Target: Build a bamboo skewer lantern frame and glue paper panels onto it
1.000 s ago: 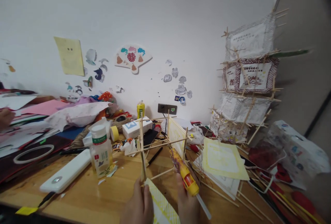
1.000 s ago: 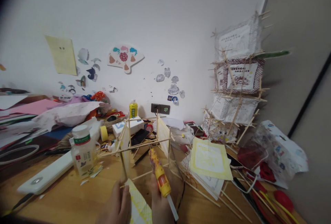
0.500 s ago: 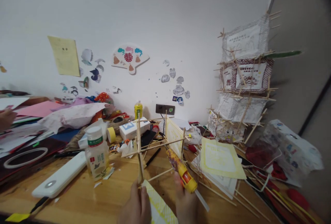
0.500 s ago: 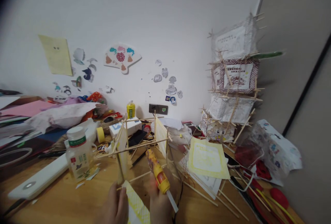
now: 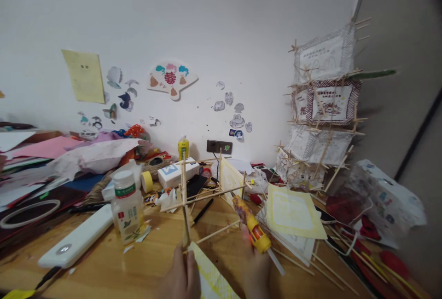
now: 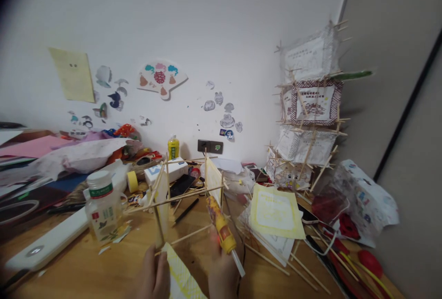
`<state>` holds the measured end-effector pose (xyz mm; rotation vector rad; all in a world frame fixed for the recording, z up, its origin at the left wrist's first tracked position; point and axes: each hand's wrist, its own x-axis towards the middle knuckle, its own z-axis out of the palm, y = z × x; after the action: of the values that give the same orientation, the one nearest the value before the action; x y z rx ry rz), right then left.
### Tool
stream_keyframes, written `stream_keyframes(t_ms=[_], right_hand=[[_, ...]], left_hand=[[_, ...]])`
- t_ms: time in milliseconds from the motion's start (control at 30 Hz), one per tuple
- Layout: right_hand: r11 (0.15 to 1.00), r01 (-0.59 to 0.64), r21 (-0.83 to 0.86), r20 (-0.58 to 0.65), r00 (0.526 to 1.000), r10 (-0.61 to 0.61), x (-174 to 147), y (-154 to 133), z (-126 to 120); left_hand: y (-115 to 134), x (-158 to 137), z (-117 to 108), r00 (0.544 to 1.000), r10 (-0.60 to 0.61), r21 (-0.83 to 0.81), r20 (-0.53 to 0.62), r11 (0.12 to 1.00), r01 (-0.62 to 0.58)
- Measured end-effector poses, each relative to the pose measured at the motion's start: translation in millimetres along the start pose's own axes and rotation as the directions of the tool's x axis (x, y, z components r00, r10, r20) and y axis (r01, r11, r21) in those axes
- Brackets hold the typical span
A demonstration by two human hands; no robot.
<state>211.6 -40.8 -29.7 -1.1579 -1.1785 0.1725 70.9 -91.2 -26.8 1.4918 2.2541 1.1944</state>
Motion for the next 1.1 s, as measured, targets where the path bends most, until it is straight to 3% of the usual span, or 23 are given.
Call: stream_keyframes(t_ms=[200,433,633,933,1100], right_hand=[[0.997,-0.077,0.016,-0.047,0.996,0.078,7.6,2.8,-3.5],[0.995,-0.07,0.067,-0.059,0.996,0.074,10.6,0.2,-3.8],[0.998,-0.052,0.04,-0.135,0.989,0.056,15.4,-6.3,-5.6],[0.996,-0.085,0.019,-0.165,0.982,0.087,15.1,-4.6,-4.0],[0.997,-0.067,-0.028,-0.129,0.99,0.063,3.4,-1.0,0.4]], left_hand=[[-8.1,5.1,-2.7,0.994,0.001,0.027,0.108,1.0,-0.004],[-3.2,2.5,-3.0,1.0,-0.004,0.063,0.027,0.998,0.002],[-3.3,5.9,-6.6,0.991,-0.024,0.062,0.13,0.998,0.016],[-4.7,5.4,-6.4,0.996,0.003,0.044,0.094,0.999,-0.008],[-3.3,2.9,-1.7,1.0,-0.005,0.046,-0.004,0.999,0.006]])
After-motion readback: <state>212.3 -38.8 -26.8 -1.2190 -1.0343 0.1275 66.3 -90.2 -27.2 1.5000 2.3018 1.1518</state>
